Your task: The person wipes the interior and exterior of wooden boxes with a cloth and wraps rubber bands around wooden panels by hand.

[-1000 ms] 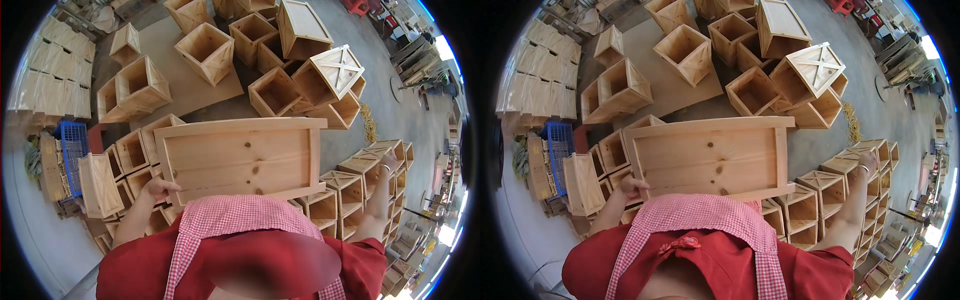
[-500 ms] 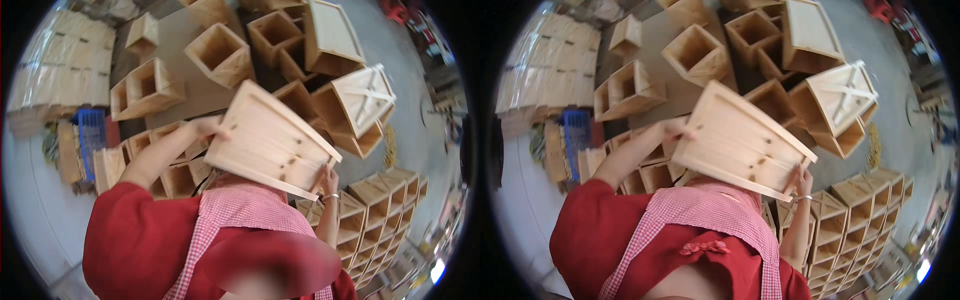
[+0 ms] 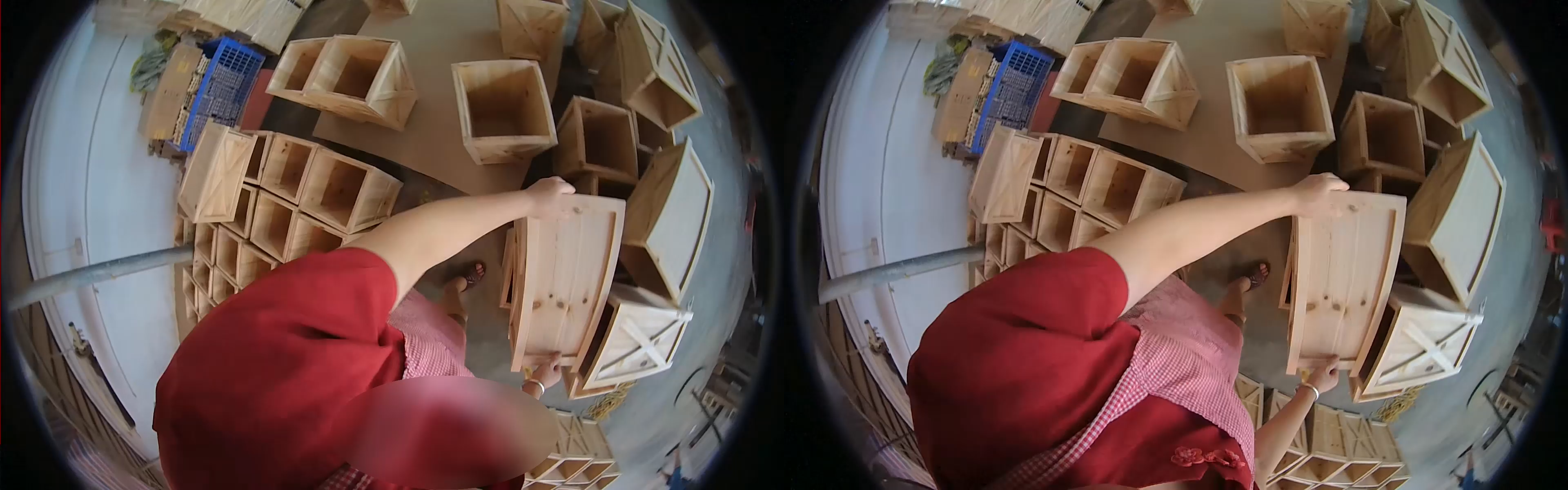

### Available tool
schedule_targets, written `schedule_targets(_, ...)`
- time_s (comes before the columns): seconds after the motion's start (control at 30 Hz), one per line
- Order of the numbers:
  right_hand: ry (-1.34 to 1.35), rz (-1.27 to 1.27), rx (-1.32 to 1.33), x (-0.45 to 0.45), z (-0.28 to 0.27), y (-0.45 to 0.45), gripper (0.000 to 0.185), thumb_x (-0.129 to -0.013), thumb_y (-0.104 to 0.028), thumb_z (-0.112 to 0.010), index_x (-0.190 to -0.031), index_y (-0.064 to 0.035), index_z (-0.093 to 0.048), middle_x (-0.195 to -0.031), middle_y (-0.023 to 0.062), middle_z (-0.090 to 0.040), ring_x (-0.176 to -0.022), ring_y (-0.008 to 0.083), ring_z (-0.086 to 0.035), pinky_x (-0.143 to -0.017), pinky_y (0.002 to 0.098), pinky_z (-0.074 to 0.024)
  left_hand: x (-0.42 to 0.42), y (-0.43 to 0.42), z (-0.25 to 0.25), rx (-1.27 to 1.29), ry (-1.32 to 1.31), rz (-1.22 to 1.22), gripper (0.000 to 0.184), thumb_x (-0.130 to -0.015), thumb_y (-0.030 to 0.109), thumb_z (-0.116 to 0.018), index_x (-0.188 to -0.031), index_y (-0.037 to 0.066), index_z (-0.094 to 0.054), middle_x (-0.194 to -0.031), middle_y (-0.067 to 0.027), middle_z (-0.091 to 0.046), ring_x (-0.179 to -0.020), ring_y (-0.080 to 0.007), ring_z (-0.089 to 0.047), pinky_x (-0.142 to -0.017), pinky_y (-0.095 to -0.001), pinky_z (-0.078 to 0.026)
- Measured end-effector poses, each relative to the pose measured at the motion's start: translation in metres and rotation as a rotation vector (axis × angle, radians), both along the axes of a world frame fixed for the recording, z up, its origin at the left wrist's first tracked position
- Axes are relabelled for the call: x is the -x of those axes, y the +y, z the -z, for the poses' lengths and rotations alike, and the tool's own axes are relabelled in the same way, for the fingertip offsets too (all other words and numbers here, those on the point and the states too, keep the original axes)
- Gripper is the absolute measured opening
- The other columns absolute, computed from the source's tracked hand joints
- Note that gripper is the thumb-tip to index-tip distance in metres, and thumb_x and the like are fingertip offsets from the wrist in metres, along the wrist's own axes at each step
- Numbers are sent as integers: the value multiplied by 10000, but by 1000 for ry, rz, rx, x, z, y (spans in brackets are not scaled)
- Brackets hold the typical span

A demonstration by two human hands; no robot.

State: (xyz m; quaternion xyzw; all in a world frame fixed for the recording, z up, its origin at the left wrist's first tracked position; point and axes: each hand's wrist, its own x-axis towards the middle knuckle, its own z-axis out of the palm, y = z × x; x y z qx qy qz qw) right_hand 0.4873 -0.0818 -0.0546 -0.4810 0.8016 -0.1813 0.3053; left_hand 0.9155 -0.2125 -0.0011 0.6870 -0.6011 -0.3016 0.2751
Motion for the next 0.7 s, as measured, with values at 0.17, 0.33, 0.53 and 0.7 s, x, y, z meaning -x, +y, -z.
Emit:
schedule_targets(0.17,287,26,-339,-12,-41,-4,523,-868,-447,-547,-894,66,-645,-782,196,-649,-653,254,-559,-644,392,-447,-153,121,14,-53,820,-925,367,-776,206,-636,-1097,42,-572,-1037,-62,-602,-922,-190,-578,-730,-347,-473)
schedule_targets(0.33,529,-85,174,-102,-106,12,310,-885,-251,-525,-942,31,-639,-872,185,-650,-774,288,-618,-700,384,-489,-364,240,80,-82,1345,-1724,1084,-679,516,-720,-1427,63,-80,-1407,-289,-168,-1291,-403,-258,-1032,-539,-278)
schedule_targets(0.53,-251,-557,-101,-371,-130,14,178,-884,-76,-524,-1011,24,-599,-942,87,-623,-847,163,-570,-767,288,-457,-475,236,120,-55,1463,-1833,858,-709,420,-722,-1344,46,-282,-1339,-262,-283,-1194,-470,-347,-915,-623,-366)
schedule_targets(0.7,-331,-1053,14,-624,-74,-24,243,-857,-199,-566,-981,7,-607,-830,165,-608,-769,275,-595,-673,355,-460,-473,222,127,-9,1505,-1962,411,-713,-63,-522,-1111,-9,-434,-1069,-221,-479,-945,-443,-535,-717,-669,-466)
